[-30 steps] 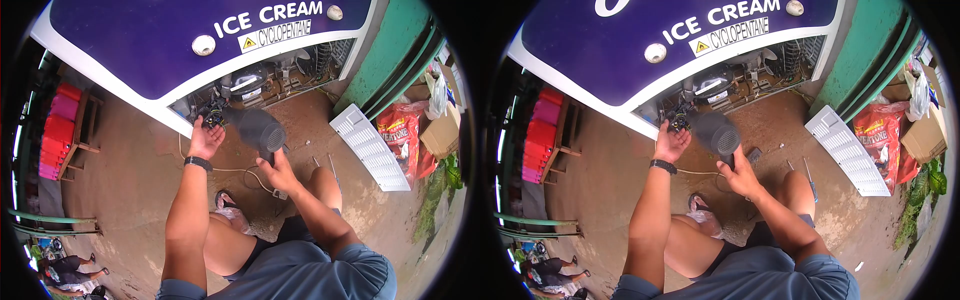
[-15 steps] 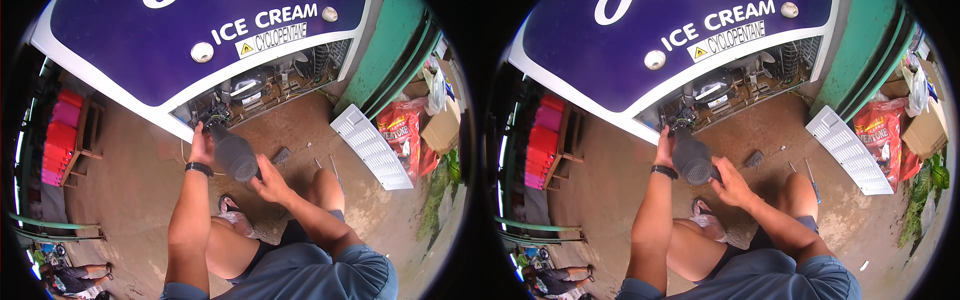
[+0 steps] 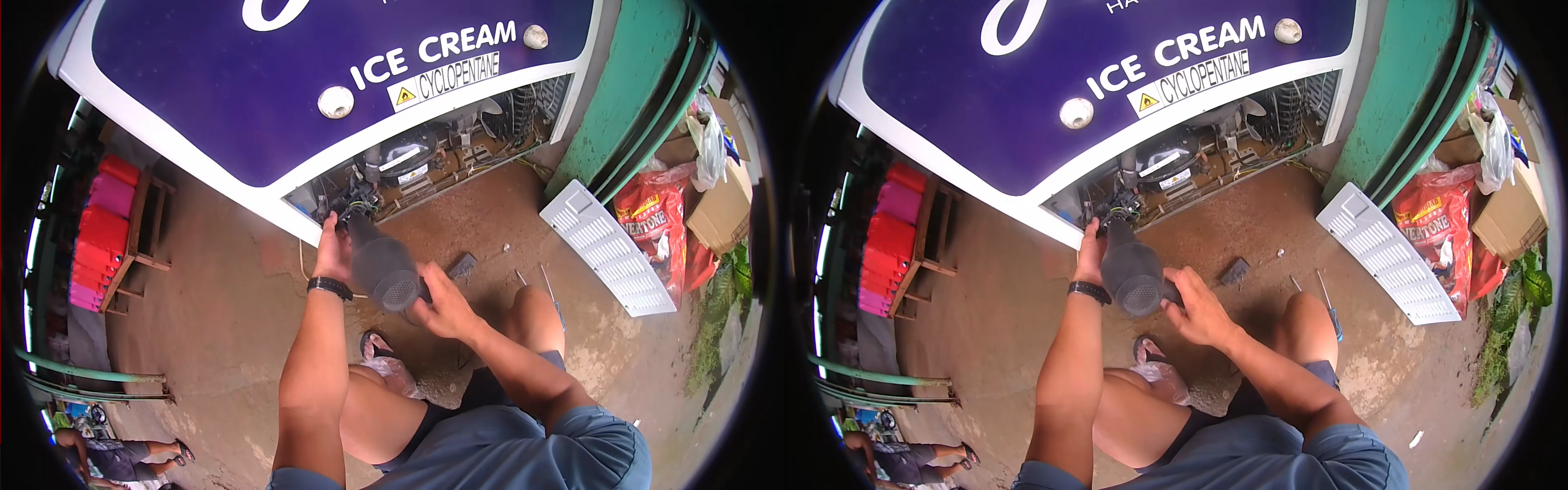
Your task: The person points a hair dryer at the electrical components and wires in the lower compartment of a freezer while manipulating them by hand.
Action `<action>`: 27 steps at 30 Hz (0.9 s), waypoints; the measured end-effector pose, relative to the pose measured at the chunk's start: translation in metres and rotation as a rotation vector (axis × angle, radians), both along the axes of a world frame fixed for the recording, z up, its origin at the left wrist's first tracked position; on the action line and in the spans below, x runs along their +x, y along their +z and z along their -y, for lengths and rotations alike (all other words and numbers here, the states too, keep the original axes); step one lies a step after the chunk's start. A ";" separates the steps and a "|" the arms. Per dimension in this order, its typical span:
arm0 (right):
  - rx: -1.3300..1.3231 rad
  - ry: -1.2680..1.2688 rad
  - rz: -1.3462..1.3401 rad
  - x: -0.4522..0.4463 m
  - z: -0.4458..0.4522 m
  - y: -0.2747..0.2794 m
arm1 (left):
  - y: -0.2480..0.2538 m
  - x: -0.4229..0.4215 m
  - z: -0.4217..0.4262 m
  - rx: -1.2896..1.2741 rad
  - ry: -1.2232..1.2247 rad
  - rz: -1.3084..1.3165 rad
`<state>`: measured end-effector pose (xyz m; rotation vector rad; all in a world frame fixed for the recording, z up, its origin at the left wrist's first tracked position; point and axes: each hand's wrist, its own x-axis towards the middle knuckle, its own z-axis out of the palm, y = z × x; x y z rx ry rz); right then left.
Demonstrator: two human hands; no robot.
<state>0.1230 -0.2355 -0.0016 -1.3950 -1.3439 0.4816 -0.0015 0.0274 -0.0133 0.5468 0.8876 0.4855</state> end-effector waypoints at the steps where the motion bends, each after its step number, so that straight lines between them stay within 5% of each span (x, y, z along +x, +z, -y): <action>1: -0.003 0.000 -0.002 0.001 0.000 0.000 | -0.001 0.000 0.001 -0.006 0.002 0.029; 27: 0.006 0.039 -0.040 0.007 -0.003 -0.006 | 0.010 0.002 0.014 0.033 -0.022 -0.063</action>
